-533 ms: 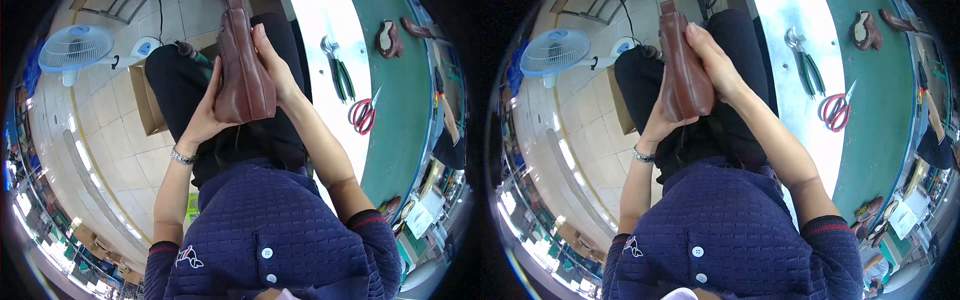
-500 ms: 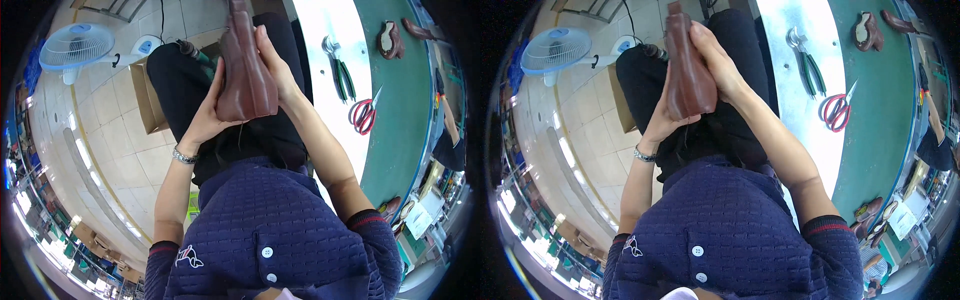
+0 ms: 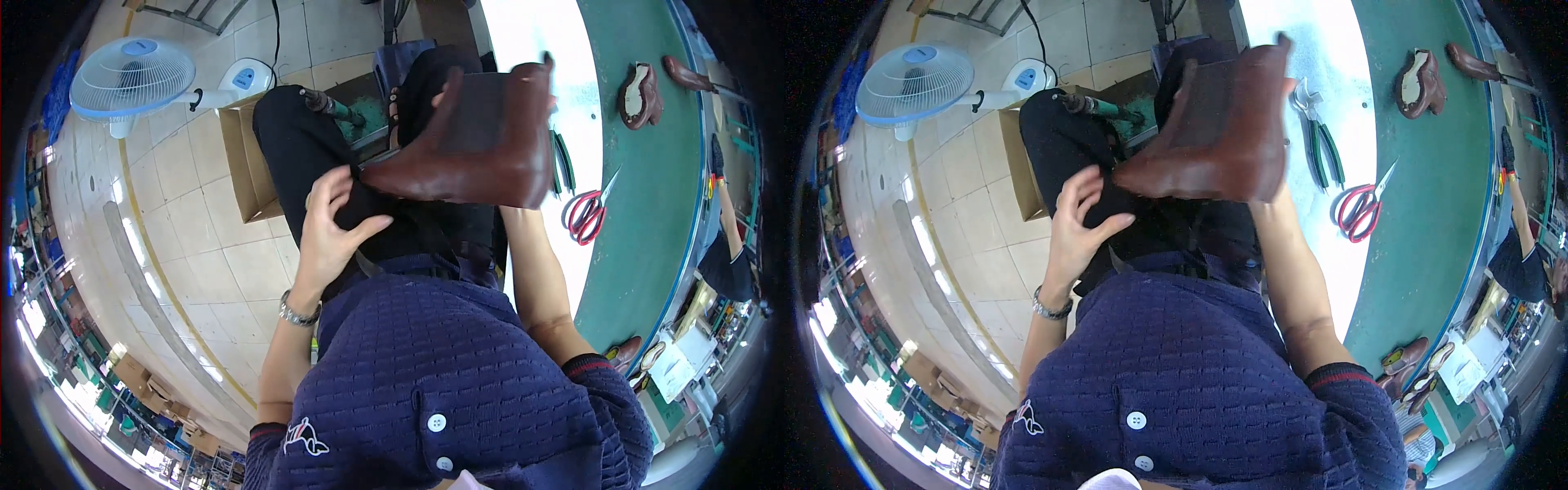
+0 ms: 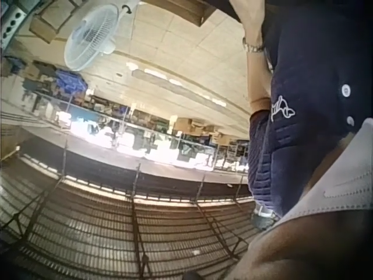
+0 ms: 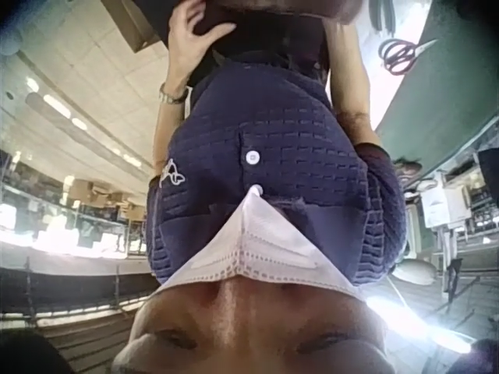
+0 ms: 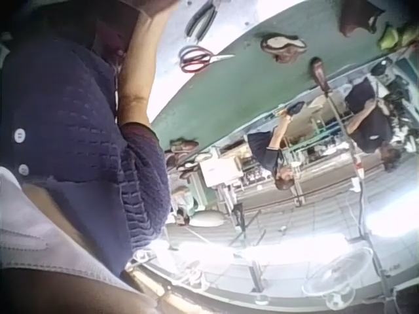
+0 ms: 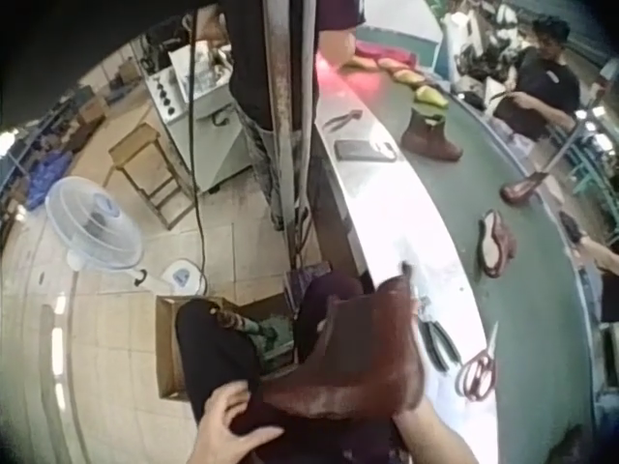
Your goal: Trim and finish shoes on an industrial production line.
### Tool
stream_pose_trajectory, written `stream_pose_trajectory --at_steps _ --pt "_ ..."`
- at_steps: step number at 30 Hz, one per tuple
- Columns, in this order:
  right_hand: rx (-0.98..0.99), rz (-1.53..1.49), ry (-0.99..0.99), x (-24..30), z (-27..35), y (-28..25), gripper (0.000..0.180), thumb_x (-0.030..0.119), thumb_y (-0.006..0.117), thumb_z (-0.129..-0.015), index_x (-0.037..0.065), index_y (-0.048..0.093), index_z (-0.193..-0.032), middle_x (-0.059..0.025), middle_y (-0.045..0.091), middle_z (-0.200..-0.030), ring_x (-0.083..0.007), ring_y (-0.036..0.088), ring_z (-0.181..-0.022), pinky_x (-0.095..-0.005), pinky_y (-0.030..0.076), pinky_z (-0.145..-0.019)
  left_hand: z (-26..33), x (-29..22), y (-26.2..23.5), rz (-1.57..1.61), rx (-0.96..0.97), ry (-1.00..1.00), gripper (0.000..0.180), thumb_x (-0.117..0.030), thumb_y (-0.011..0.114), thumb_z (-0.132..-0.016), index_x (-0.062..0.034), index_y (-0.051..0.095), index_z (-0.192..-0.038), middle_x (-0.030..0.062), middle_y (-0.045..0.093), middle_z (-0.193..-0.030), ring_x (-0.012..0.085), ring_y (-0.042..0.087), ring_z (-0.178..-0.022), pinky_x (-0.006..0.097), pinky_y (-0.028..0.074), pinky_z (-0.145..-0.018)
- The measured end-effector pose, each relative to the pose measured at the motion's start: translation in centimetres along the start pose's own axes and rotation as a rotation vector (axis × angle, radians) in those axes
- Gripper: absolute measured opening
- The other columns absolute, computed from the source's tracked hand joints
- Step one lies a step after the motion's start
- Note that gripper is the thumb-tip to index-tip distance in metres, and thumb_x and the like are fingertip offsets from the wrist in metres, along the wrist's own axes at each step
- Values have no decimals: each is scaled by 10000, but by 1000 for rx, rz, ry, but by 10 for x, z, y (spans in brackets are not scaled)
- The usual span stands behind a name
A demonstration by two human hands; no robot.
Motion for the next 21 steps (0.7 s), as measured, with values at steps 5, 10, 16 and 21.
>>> stream_pose_trajectory --at_steps 5,10,16,21 --pt "-33 43 -19 46 6 -25 735 710 566 -815 87 548 -1206 -69 595 -1055 -173 588 -931 -329 509 -847 27 9 30 -213 617 -68 215 -253 766 -788 -57 713 -859 75 640 -884 220 547 -899 331 419 -859" --pt "-40 107 -48 64 34 -18 727 704 568 -818 87 550 -1203 -66 595 -1053 -170 587 -929 -326 509 -844 23 8 52 -235 774 -3 169 -194 717 -830 -33 675 -856 78 632 -852 193 556 -844 330 435 -781" --pt "-36 188 -99 69 32 11 717 697 571 -822 87 551 -1198 -63 596 -1051 -166 587 -927 -322 508 -840 -24 59 56 -131 235 -191 109 -96 634 -859 6 595 -857 136 622 -705 217 608 -648 334 475 -620" --pt "-44 265 -99 68 38 27 709 692 573 -824 87 552 -1194 -60 596 -1049 -163 587 -925 -319 507 -838 1 90 64 -239 521 -123 117 -136 666 -858 -20 657 -859 113 671 -743 213 645 -703 316 502 -663"
Point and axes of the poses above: each hand's wrist, its own z-axis away from the middle knuckle, its own y-axis out of the palm, x = y × z, the point moved 6 cm from there along -z, towards the middle knuckle
